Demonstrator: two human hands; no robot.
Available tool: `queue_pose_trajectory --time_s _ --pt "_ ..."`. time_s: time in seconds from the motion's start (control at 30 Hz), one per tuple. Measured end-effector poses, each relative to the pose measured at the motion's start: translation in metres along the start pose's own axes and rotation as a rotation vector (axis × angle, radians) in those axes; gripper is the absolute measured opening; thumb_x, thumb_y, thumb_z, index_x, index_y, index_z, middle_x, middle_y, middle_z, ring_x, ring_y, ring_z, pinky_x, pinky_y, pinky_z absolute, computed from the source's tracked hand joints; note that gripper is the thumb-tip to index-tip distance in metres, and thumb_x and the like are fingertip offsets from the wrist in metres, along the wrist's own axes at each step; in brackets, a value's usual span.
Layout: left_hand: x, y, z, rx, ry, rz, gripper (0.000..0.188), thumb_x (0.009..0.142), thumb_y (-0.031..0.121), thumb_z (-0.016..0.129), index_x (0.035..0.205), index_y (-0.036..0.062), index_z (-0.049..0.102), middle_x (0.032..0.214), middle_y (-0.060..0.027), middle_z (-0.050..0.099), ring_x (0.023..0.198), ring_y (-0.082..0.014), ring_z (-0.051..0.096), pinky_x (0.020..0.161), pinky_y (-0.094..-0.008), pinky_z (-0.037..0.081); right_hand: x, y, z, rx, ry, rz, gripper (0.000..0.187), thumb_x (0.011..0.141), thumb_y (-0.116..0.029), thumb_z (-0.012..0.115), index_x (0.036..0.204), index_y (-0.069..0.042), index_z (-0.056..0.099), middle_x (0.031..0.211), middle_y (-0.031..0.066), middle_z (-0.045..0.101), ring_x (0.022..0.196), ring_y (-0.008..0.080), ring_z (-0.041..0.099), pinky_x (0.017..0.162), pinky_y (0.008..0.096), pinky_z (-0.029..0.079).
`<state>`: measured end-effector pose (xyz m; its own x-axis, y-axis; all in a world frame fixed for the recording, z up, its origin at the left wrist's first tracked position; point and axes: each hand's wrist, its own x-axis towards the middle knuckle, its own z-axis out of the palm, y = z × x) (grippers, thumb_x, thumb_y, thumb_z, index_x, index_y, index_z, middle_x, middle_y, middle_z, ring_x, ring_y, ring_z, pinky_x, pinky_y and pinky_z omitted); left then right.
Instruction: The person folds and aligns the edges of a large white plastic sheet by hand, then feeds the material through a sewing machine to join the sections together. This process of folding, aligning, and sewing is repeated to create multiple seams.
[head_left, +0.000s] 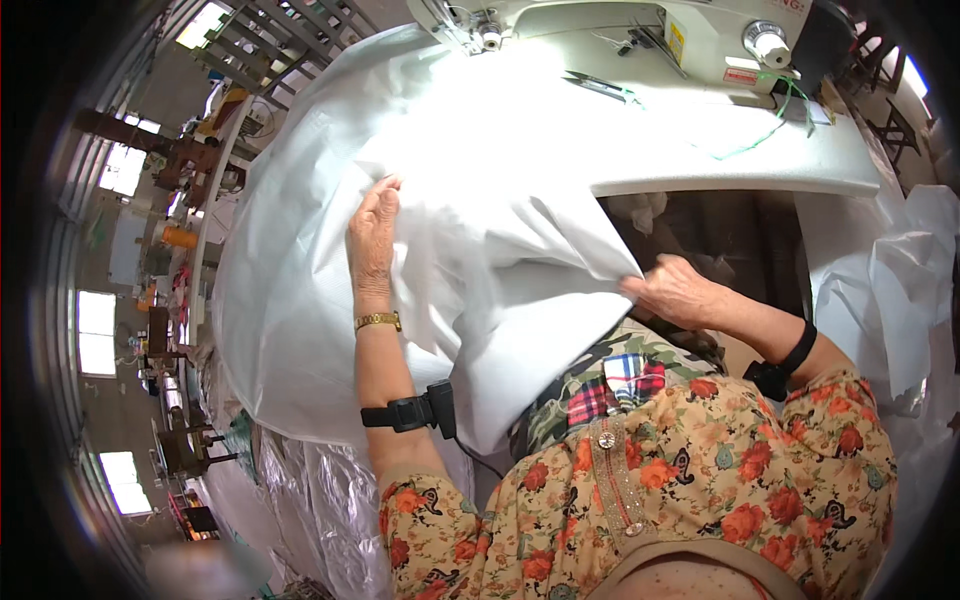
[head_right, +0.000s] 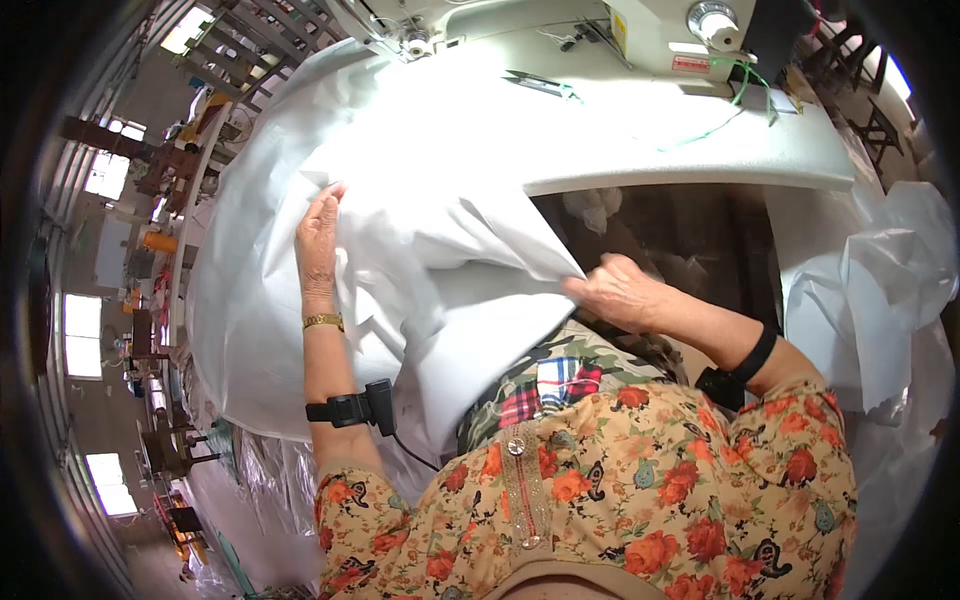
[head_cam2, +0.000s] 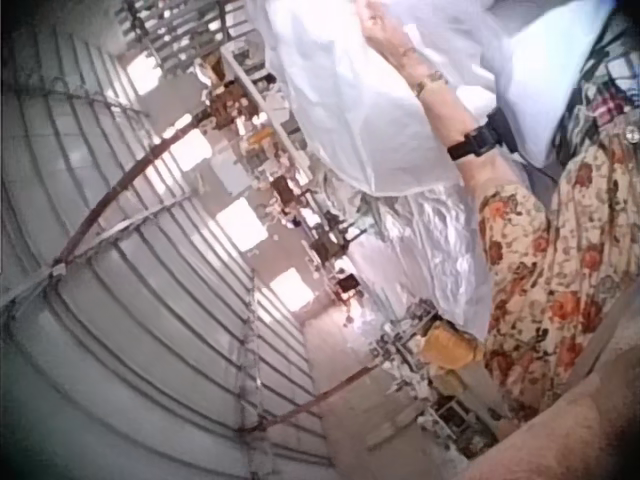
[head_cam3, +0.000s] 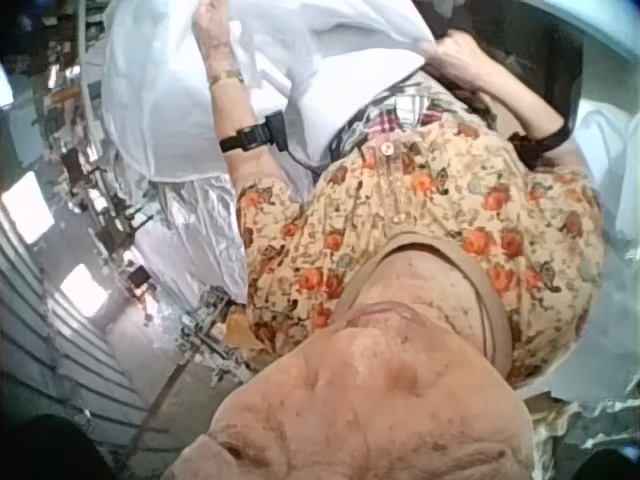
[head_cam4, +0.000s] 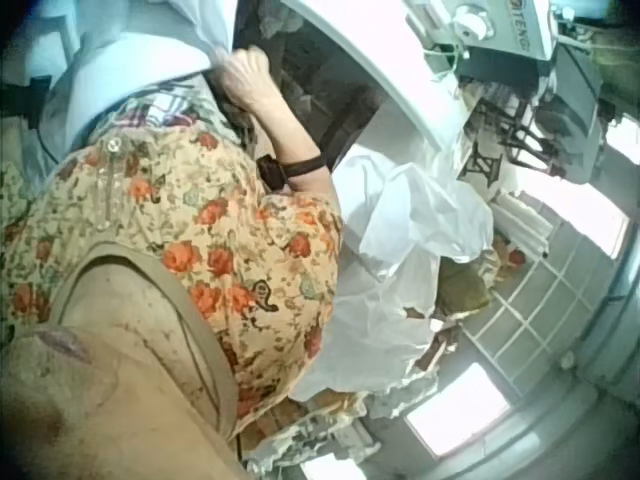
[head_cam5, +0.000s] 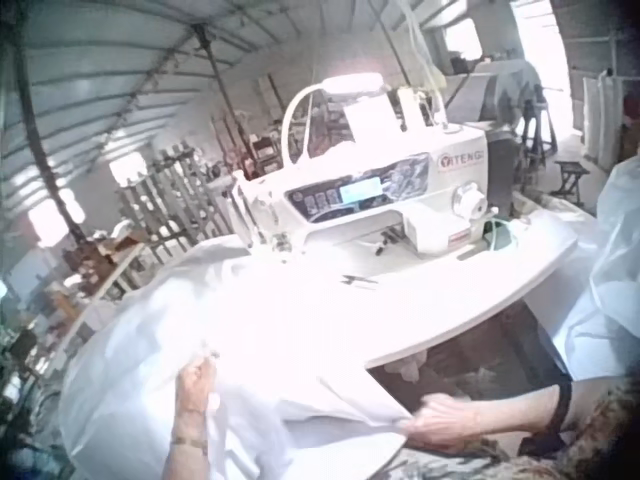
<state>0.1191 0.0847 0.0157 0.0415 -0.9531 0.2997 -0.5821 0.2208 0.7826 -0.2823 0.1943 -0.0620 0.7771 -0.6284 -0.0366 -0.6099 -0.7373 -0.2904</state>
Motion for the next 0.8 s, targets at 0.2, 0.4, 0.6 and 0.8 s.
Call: queue_pose_trajectory --time_s 0.2,0.4,0.6,0.8 --pt "-0.011 0.006 -0.002 -0.047 -0.013 -0.034 0.054 0.098 0.049 0.056 0.122 0.0022 0.066 0.115 -0.009 0.068 0.109 -0.0178 0.06 0.099 -0.0306 0.044 0.035 -0.047 -0.049 0.423 -0.149 0.154 0.034 0.097 -0.032 0.058 0.112 -0.001 0.061 0.083 0.0195 0.068 0.082 0.039 0.067 0.079 0.048 0.049" --pt "-0.032 0.046 0.006 -0.069 -0.088 0.036 0.069 0.093 0.052 0.062 0.133 -0.0034 0.055 0.135 -0.0162 0.057 0.129 -0.0265 0.05 0.108 -0.0384 0.038 0.118 -0.062 0.003 1.144 0.13 0.289 0.075 0.09 -0.036 0.067 0.145 0.005 0.036 0.151 0.0249 0.035 0.137 0.0349 0.04 0.11 0.0412 0.036" --pt "-0.114 0.148 0.038 0.649 -0.235 0.422 0.073 0.082 0.033 0.074 0.142 0.0031 0.046 0.149 -0.0189 0.041 0.137 -0.0351 0.04 0.112 -0.0445 0.033 0.173 -0.078 0.053 1.304 0.305 0.283 0.043 0.089 -0.032 0.069 0.111 0.005 0.065 0.101 0.0137 0.068 0.095 0.0207 0.062 0.087 0.0307 0.049" --pt "-0.166 0.122 0.021 0.796 0.307 0.386 0.058 0.084 0.016 0.071 0.138 0.008 0.05 0.139 -0.0153 0.05 0.121 -0.0334 0.052 0.098 -0.0429 0.043 0.105 -0.085 0.011 1.874 -0.398 -0.411 0.019 0.095 -0.021 0.061 0.098 -0.004 0.069 0.082 0.0034 0.069 0.081 0.0118 0.065 0.077 0.0267 0.05"
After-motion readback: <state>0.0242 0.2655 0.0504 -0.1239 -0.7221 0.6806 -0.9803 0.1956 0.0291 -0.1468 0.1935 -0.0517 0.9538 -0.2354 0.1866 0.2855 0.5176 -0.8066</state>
